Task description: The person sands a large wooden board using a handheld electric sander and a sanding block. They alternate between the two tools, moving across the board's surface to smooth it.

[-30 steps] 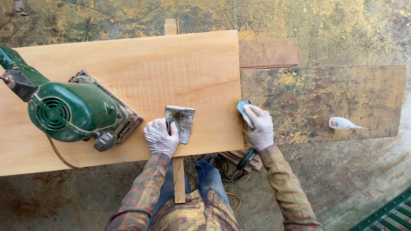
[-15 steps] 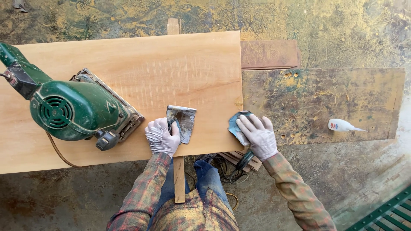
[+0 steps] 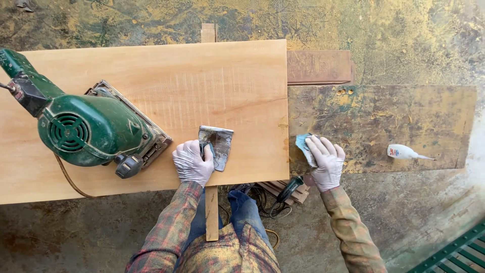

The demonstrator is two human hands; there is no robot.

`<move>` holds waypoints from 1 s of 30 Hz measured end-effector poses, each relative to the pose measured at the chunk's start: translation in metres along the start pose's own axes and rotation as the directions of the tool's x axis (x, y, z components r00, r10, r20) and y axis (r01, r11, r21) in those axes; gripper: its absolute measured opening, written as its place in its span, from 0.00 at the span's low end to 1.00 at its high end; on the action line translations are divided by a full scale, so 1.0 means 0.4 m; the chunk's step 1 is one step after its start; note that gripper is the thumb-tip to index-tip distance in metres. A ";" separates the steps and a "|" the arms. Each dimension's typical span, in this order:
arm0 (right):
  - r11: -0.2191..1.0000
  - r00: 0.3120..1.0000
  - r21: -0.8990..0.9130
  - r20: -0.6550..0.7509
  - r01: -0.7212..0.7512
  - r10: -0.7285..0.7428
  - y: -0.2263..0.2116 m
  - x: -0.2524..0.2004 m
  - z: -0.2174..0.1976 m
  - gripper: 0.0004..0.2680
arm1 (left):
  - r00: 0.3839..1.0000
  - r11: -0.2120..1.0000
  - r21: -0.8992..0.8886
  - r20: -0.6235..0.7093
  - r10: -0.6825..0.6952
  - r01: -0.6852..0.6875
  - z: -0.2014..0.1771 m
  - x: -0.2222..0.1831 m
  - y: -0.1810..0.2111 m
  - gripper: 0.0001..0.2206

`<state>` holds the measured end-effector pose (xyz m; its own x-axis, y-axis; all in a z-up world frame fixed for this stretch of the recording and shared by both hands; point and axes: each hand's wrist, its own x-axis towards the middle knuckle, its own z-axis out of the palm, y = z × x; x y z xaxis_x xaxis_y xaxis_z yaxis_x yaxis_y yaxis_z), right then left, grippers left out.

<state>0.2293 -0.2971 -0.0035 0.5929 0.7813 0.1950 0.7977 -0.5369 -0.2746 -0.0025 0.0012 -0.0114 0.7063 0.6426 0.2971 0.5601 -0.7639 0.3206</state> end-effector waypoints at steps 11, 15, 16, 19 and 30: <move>0.981 0.989 -0.122 0.038 0.148 -0.144 0.010 0.058 -0.005 0.16 | 1.000 1.000 -0.001 0.027 0.005 -0.005 -0.006 -0.004 -0.001 0.13; 0.999 0.996 0.033 -0.087 -0.011 0.014 -0.052 0.009 -0.023 0.15 | 0.999 0.999 -0.019 -0.031 0.030 -0.031 0.000 0.003 -0.006 0.12; 0.999 0.996 0.034 -0.086 -0.013 0.016 -0.082 -0.001 -0.018 0.15 | 0.999 0.999 -0.019 -0.028 0.031 -0.032 -0.001 -0.002 0.000 0.12; 0.980 0.982 0.049 -0.009 0.191 -0.191 -0.144 -0.012 0.004 0.18 | 1.000 1.000 0.002 0.029 0.008 -0.009 -0.003 0.001 0.000 0.13; 0.979 0.979 0.103 0.085 0.177 -0.186 -0.114 -0.007 -0.014 0.17 | 1.000 1.000 0.011 0.019 0.003 -0.003 -0.007 0.002 0.003 0.12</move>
<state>0.1918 -0.2766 0.0139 0.4228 0.8916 0.1623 0.8745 -0.3544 -0.3310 -0.0025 0.0011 -0.0085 0.7160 0.6393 0.2804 0.5627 -0.7663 0.3101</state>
